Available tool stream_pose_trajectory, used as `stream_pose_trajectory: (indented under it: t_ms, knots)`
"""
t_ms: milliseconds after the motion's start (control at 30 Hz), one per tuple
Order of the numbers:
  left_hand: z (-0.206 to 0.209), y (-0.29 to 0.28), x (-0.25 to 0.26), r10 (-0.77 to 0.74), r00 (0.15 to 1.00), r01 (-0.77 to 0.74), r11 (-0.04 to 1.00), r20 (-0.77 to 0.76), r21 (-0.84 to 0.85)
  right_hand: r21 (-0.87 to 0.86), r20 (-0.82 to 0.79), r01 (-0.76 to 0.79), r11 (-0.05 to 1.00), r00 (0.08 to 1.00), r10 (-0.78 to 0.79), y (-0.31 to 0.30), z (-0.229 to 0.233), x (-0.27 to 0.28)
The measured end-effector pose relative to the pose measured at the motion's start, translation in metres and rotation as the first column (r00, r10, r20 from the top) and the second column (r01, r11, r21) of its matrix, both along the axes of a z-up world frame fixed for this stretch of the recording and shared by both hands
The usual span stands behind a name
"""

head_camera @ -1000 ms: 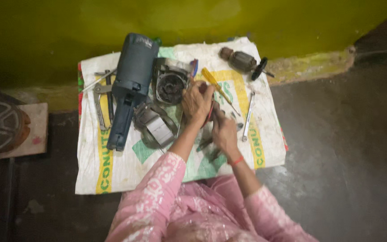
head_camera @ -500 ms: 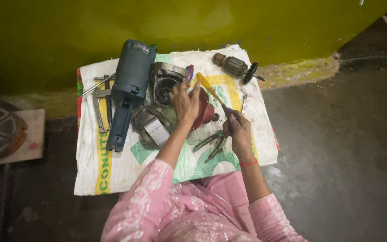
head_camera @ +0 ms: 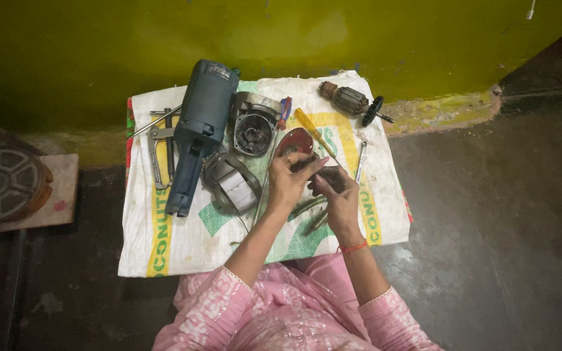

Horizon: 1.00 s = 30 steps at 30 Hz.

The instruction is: The person sits on the floor and uses a red sanding disc to clean and polish a cylindrical metal motor part. They rotate the part and rub its surfaces with the disc, then place it down and pick up another small metal component to continue cleaning.

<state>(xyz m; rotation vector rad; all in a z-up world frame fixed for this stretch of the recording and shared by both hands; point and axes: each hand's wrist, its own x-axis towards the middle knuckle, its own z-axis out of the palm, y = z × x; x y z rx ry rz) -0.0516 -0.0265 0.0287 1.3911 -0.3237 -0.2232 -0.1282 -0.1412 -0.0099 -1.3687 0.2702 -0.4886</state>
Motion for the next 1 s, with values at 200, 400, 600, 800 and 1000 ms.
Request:
stream_pose_trajectory:
  t_ms: [200, 400, 600, 800, 1000]
  knots:
    - [-0.036, -0.001, 0.008, -0.059, 0.998, 0.06, 0.992, 0.011, -0.109, 0.176, -0.034, -0.059, 0.983, 0.997, 0.066, -0.013, -0.01, -0.001]
    - [-0.049, 0.005, 0.017, -0.152, 0.988, 0.143, 0.973, -0.038, -0.181, 0.39, -0.057, -0.115, 0.914, 0.987, 0.148, -0.019, -0.005, 0.002]
    - [-0.049, 0.006, 0.018, -0.226, 0.973, 0.209, 0.951, -0.052, -0.227, 0.564, -0.056, -0.134, 0.815, 0.978, 0.2, -0.019, 0.005, 0.0]
    - [-0.027, 0.007, 0.015, -0.086, 0.995, 0.078, 0.989, -0.057, -0.123, 0.246, 0.056, -0.195, 0.949, 0.981, 0.187, -0.008, 0.015, -0.007]
    - [-0.004, 0.013, 0.01, 0.184, 0.943, -0.251, 0.94, 0.276, 0.233, 0.301, 0.36, -0.204, 0.931, 0.929, 0.087, -0.006, 0.033, -0.013]
